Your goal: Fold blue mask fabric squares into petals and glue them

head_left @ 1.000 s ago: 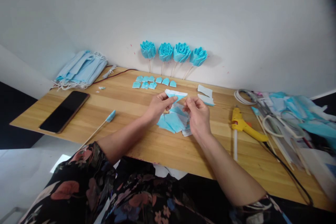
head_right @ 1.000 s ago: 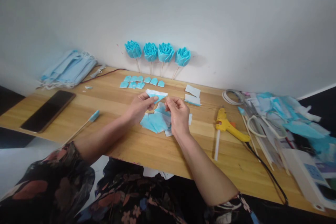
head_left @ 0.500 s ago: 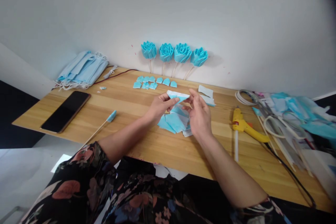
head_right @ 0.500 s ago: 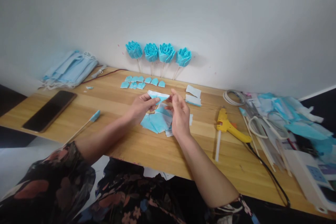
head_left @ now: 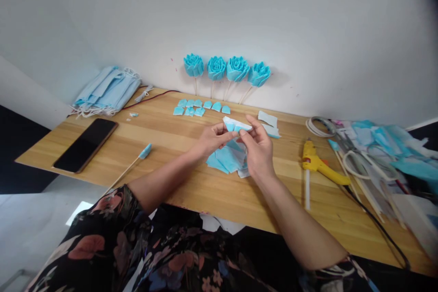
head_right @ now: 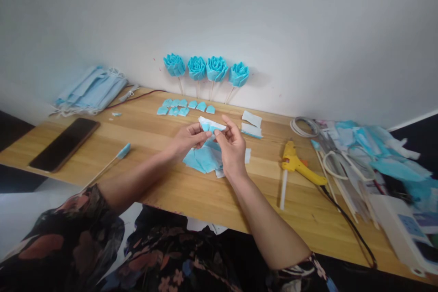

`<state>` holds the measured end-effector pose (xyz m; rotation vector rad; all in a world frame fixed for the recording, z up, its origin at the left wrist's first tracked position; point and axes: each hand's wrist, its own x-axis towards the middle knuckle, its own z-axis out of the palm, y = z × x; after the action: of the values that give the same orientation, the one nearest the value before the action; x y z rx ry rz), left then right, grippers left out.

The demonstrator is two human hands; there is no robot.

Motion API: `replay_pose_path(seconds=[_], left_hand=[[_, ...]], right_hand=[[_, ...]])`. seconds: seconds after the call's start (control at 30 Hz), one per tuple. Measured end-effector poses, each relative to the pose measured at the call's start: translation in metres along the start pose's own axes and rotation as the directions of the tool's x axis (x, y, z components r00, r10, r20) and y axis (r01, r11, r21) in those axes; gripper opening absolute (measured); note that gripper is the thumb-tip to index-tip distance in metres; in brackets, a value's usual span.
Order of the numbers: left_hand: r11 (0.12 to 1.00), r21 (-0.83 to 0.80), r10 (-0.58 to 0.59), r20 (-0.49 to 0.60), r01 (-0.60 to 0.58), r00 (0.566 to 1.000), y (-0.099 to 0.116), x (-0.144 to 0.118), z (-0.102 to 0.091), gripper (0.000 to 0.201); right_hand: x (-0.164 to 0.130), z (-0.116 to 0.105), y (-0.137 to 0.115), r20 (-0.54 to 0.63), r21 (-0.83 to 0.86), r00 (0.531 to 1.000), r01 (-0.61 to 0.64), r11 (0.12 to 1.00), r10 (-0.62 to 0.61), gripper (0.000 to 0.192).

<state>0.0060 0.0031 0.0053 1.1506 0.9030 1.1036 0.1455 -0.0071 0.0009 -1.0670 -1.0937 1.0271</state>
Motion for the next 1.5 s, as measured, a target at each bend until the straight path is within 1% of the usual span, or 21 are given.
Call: replay_pose_path(seconds=[0.1,0.2,0.27,0.47,0.6,0.73,0.87,1.0,1.23,1.33,1.5], left_hand=[[1.000,0.020,-0.022,-0.009,0.022,1.000,0.000,0.000,-0.001,0.032],[0.999,0.029,-0.022,-0.029,0.022,0.999,-0.001,0.000,-0.001,0.035],[0.999,0.037,-0.019,-0.025,0.020,1.000,-0.001,0.000,-0.001,0.035],[1.000,0.000,-0.031,0.004,0.031,1.000,0.004,-0.002,0.003,0.030],[0.999,-0.023,-0.037,0.011,0.037,0.999,0.006,-0.002,0.004,0.028],[0.999,-0.034,-0.035,-0.002,0.035,0.999,0.005,-0.002,0.003,0.030],[1.000,-0.002,-0.023,0.026,0.023,0.999,0.003,-0.001,0.001,0.032],[1.000,0.026,-0.007,0.060,0.005,0.998,0.004,-0.001,-0.001,0.037],[0.999,-0.035,0.033,0.076,-0.030,0.997,0.009,0.000,-0.008,0.040],[0.998,-0.053,0.034,0.094,-0.029,0.995,0.007,0.002,-0.010,0.042],[1.000,0.024,0.011,0.080,-0.013,0.997,0.007,0.001,-0.009,0.048]], right_hand=[[-0.001,0.000,0.000,0.030,0.007,1.000,0.003,1.000,-0.003,0.047],[-0.002,0.001,0.000,0.076,0.037,0.997,-0.013,0.999,0.010,0.051],[-0.002,0.001,0.000,0.086,0.052,0.996,-0.018,0.998,0.013,0.054],[-0.003,0.002,-0.003,0.069,0.051,0.996,-0.068,0.996,0.065,0.054],[-0.003,0.003,-0.005,0.068,0.045,0.996,-0.061,0.997,0.058,0.052],[-0.004,0.003,-0.006,0.072,0.080,0.996,-0.050,0.996,0.044,0.053],[-0.003,0.002,-0.005,0.067,0.056,0.996,-0.062,0.996,0.058,0.053],[0.000,0.000,-0.004,0.023,0.056,0.999,-0.048,0.997,0.047,0.052],[0.001,0.000,-0.007,-0.042,0.049,0.998,-0.042,0.998,0.044,0.050],[0.001,0.000,-0.007,-0.037,0.053,0.998,-0.041,0.998,0.043,0.050],[-0.001,0.000,-0.008,-0.012,0.017,0.999,-0.047,0.999,0.047,0.050]])
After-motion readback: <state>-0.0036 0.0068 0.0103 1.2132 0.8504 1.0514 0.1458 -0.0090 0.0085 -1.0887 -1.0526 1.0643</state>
